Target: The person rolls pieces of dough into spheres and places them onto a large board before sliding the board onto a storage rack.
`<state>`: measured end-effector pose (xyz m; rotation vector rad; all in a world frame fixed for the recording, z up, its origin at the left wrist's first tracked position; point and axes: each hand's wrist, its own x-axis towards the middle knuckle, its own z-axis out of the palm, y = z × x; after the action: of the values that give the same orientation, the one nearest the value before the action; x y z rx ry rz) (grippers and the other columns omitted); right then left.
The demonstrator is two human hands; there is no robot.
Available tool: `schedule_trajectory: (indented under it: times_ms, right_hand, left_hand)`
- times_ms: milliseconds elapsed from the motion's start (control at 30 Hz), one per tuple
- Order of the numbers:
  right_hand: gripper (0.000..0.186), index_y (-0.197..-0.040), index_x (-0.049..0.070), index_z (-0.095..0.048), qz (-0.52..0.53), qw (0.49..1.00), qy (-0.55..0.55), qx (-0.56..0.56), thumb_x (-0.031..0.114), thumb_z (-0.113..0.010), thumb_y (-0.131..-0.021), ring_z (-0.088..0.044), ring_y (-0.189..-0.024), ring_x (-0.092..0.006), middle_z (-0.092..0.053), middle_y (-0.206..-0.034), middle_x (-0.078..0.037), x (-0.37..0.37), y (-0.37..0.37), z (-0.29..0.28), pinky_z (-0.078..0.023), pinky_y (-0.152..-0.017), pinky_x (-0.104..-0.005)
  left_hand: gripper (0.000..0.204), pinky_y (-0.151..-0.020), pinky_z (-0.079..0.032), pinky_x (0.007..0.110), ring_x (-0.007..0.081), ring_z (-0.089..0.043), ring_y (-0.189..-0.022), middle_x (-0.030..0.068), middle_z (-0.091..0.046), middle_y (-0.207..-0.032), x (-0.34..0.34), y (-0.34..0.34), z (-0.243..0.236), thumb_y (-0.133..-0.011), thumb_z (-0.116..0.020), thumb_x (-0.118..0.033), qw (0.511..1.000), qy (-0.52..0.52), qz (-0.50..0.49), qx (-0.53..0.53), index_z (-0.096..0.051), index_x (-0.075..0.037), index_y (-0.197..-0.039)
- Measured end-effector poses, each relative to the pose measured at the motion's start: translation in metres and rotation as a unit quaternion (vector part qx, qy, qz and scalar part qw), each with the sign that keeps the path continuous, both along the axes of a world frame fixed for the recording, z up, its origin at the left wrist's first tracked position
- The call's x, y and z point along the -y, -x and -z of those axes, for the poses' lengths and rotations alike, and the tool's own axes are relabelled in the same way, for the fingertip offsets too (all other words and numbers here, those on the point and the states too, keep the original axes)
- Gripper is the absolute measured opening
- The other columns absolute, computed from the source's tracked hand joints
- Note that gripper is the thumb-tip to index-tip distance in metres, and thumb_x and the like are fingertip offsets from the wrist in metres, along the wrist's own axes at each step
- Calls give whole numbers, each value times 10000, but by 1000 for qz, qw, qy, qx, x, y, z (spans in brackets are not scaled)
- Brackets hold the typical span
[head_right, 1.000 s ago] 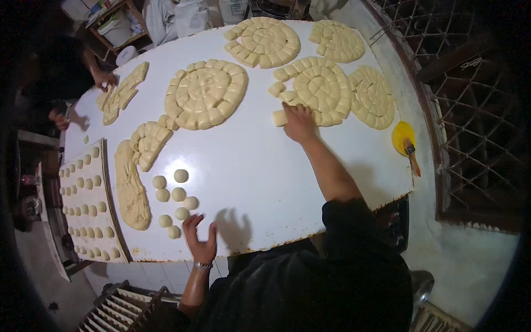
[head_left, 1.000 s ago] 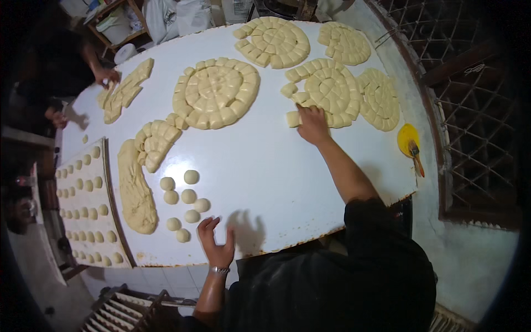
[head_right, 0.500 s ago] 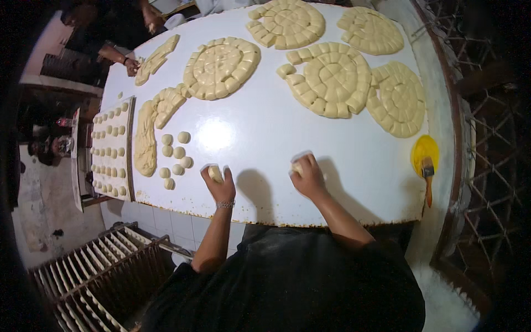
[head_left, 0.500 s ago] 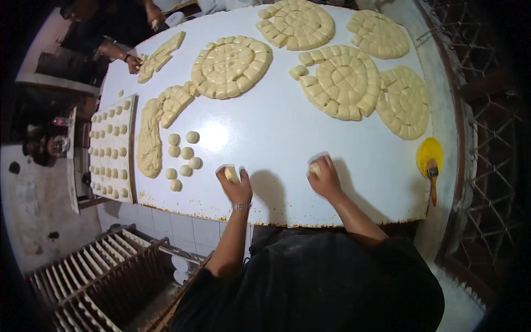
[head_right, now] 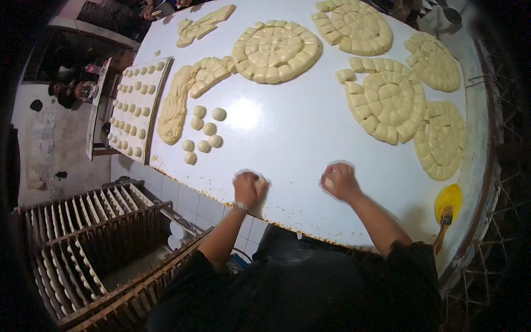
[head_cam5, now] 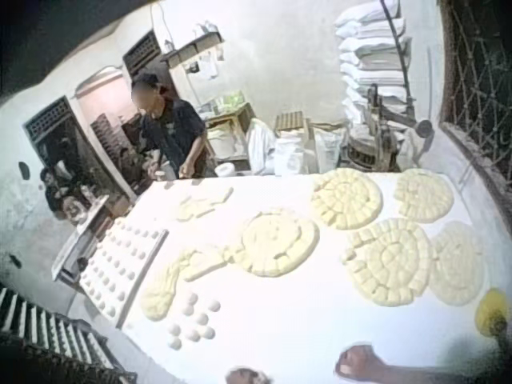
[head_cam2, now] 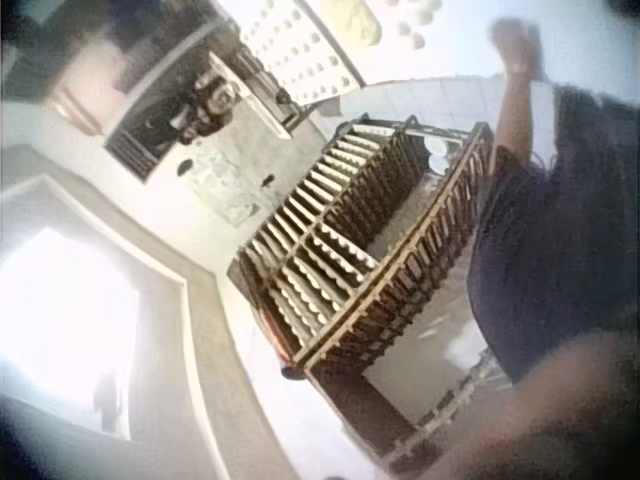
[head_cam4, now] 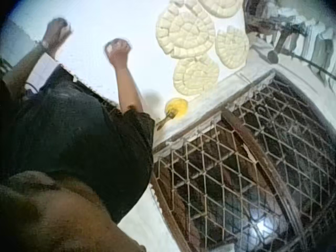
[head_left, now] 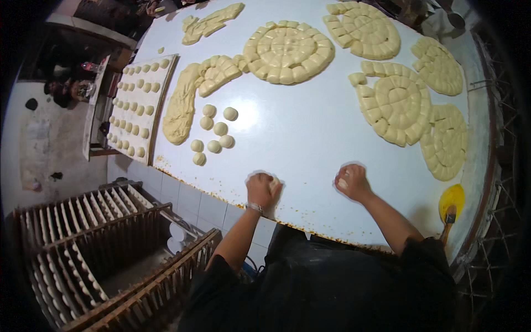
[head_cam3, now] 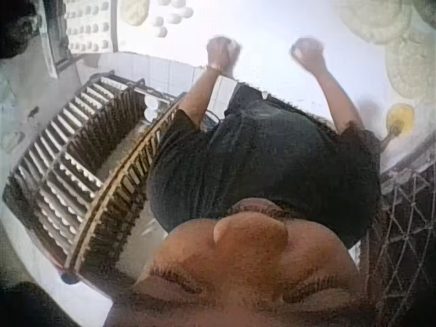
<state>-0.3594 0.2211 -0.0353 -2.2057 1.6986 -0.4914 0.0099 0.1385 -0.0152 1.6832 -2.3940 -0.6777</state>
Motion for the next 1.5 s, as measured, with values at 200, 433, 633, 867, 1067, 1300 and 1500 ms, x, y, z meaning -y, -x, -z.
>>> schedule_trajectory:
  times_ms: [200, 433, 633, 867, 1067, 1300, 1500]
  right_hand:
    - [227, -932, 123, -667, 41, 994, -1, 99, 250, -825, -830, -597, -1120, -312, -678, -1089, -50, 23, -85, -1, -443, -956, -514]
    - [277, -1075, 99, -637, 246, 960, 106, 88, 248, -794, -902, -586, -1111, -332, -672, -1117, -79, 110, -77, -16, -438, -987, -489]
    - [212, -1013, 124, -704, 188, 980, 41, 52, 164, -827, -845, -565, -1199, -300, -656, -1154, -74, 60, -44, 0, -427, -1030, -503]
    - [321, -1127, 40, -652, 226, 968, 17, 104, 60, -713, -813, -531, -1204, -357, -598, -1210, -145, 66, -99, -23, -457, -1016, -479]
    - [400, -1123, 31, -623, 155, 974, -58, 154, -67, -701, -743, -568, -1062, -355, -565, -1142, -161, 125, -233, -165, -501, -958, -441]
    - [599, -1279, 24, -629, 179, 944, -40, 273, 188, -915, -779, -601, -1226, -354, -601, -1324, -163, 153, -383, -76, -488, -1050, -425]
    - [407, -1263, 67, -630, 86, 973, -92, 196, 157, -768, -890, -577, -1242, -354, -649, -1243, -127, 95, -363, -83, -474, -1042, -469]
  left_hand:
    - [346, -873, -459, 530, 364, -601, -1035, 134, -667, -1026, -7, 40, 15, -852, -812, -370, 992, 123, 23, -34, -663, -85, -978]
    - [324, -859, -461, 521, 363, -599, -957, 134, -673, -909, 64, 25, 0, -856, -795, -382, 949, 170, -262, -53, -682, -81, -817]
    - [297, -881, -467, 504, 367, -611, -964, 136, -666, -888, 29, -78, -4, -819, -850, -305, 944, 215, -252, -4, -678, -67, -867]
    - [221, -845, -456, 522, 338, -612, -967, 84, -679, -944, 34, -110, 6, -858, -811, -276, 973, 126, -39, -189, -684, -103, -803]
    - [233, -897, -436, 515, 350, -563, -1076, 127, -648, -1064, 87, -142, -10, -846, -824, -303, 983, 27, -141, -116, -702, -111, -895]
    - [241, -901, -520, 449, 349, -613, -1033, 161, -629, -1129, 78, -207, -46, -832, -825, -163, 946, -196, 33, -258, -710, -75, -1024]
    - [490, -927, -563, 331, 198, -698, -1005, 135, -690, -1201, 21, -193, -20, -928, -798, -217, 805, -436, -139, -376, -633, -4, -1337]
